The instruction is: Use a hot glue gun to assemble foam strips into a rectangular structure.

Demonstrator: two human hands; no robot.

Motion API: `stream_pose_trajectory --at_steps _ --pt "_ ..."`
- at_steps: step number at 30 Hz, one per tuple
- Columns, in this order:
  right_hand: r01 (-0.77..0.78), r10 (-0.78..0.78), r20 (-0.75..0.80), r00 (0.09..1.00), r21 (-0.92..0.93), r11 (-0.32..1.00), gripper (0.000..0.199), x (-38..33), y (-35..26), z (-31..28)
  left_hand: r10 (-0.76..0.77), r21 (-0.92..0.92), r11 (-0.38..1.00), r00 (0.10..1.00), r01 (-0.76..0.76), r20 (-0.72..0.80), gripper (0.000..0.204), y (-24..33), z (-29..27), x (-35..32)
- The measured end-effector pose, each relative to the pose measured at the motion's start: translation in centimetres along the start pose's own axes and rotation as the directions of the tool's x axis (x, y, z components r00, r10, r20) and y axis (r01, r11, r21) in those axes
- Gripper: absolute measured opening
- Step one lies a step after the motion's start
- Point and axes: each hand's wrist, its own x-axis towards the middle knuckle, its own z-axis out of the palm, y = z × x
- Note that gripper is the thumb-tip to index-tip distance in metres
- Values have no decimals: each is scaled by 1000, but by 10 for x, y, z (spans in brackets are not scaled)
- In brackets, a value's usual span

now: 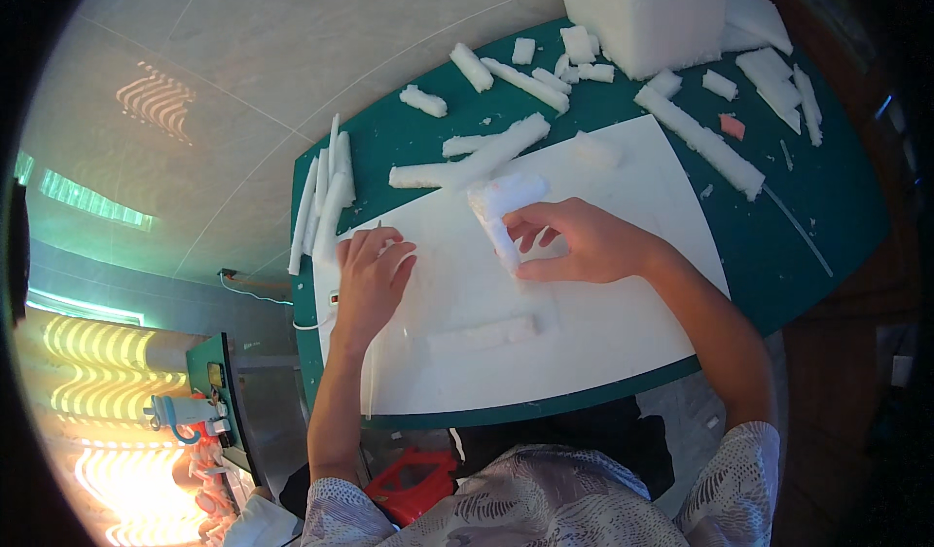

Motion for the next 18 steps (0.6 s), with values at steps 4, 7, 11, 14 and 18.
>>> stream_pose_trajectory --at_steps 4,7,11,14,18 --pt "-107 106 -27 994 -40 993 52 -7 -13 -6 2 309 938 887 159 -463 25 34 -96 -26" --pt "-6 6 -4 1000 -8 1000 51 -1 -9 -2 26 157 974 604 165 -797 16 38 -162 -58" --pt "-60 60 1 998 -31 998 50 -5 -6 -3 -6 221 951 724 218 -689 10 16 -166 -65" --pt "-9 9 -15 1000 -38 999 49 -2 -3 0 -44 231 946 793 229 -608 12 6 -157 -68" --pt "-9 9 -22 1000 -22 1000 49 -1 -4 0 -253 -132 967 749 220 -613 16 7 -142 -63"
